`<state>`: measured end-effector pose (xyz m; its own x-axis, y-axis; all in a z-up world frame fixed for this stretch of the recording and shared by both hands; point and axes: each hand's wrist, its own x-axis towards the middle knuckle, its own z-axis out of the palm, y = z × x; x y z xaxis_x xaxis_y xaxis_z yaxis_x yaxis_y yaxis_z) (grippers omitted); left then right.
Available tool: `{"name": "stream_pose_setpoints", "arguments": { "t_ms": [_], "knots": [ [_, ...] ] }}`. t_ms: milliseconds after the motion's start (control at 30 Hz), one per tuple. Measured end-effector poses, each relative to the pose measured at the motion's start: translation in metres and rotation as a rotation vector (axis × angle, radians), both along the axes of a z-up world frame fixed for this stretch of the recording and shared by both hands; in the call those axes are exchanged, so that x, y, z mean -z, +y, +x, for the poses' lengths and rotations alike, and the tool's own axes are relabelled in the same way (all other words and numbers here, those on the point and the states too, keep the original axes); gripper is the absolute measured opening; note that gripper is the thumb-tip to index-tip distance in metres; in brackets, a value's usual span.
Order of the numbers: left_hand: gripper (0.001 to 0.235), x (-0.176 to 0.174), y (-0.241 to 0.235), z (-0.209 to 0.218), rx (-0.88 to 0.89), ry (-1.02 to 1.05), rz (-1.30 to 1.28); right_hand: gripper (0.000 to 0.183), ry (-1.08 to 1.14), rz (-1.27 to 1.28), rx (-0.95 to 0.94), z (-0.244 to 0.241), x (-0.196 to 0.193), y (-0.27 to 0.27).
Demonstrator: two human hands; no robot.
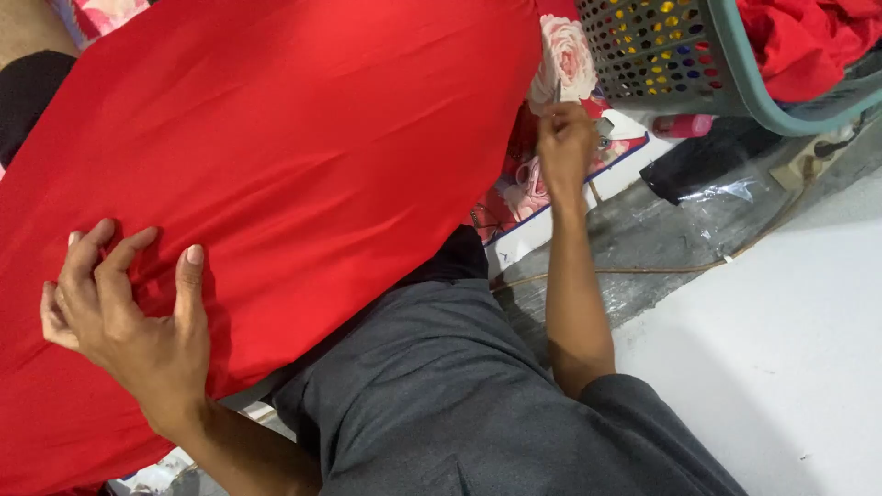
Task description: The person cleans a red motorcycle seat cover using a green sponge and a yellow sponge. They wipe the surface thoroughly, then remove the red cover to reveal a black seat underneath. The person then folds the red cover and places it on the black seat.
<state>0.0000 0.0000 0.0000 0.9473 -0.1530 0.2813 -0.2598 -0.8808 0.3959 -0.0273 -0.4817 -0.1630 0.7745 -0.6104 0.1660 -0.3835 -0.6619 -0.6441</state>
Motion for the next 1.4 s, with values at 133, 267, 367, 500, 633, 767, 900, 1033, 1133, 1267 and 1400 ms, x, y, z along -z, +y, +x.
{"name": "stream_pose_setpoints", "arguments": {
  "t_ms": [133,267,367,500,633,767,900,1033,1133,1267,1400],
  "knots": [
    [0.04,-0.001,-0.003,-0.001,0.009,-0.001,-0.012,0.017,0.014,0.133,0.053,-0.005,-0.031,-0.002],
    [0.04,0.001,-0.002,-0.002,0.015,-0.01,-0.001,0.015,0.131,0.365,0.09,0.003,-0.046,0.011],
    [0.039,0.005,0.001,-0.002,0.017,-0.015,0.009,0.023,0.157,0.401,0.08,0.003,-0.04,0.019],
    [0.042,0.006,0.001,-0.002,0.017,-0.022,0.022,0.029,0.196,-0.079,0.023,-0.005,-0.012,0.022],
    [0.043,0.003,-0.002,-0.001,0.001,-0.022,0.022,0.031,0.425,-0.178,0.056,-0.002,0.019,0.022],
    [0.038,0.003,0.0,-0.001,-0.005,-0.012,0.005,0.037,0.309,-0.187,0.006,-0.005,0.016,0.026],
    [0.038,0.001,-0.001,0.002,-0.012,-0.023,-0.002,0.031,0.247,-0.163,-0.001,-0.004,0.008,0.027],
    [0.037,-0.004,-0.004,0.001,-0.022,-0.029,-0.009,0.021,0.212,-0.182,-0.061,0.0,-0.009,0.013],
    [0.037,-0.006,-0.004,0.0,-0.012,-0.02,0.001,0.017,0.404,0.074,0.064,0.005,-0.056,0.013],
    [0.038,-0.002,-0.003,0.002,-0.01,-0.037,-0.004,0.021,0.259,0.25,-0.014,0.006,-0.113,0.016],
    [0.038,-0.005,-0.003,0.001,-0.014,-0.028,0.009,0.015,-0.022,0.436,-0.126,0.003,-0.122,0.016]
  ]
}}
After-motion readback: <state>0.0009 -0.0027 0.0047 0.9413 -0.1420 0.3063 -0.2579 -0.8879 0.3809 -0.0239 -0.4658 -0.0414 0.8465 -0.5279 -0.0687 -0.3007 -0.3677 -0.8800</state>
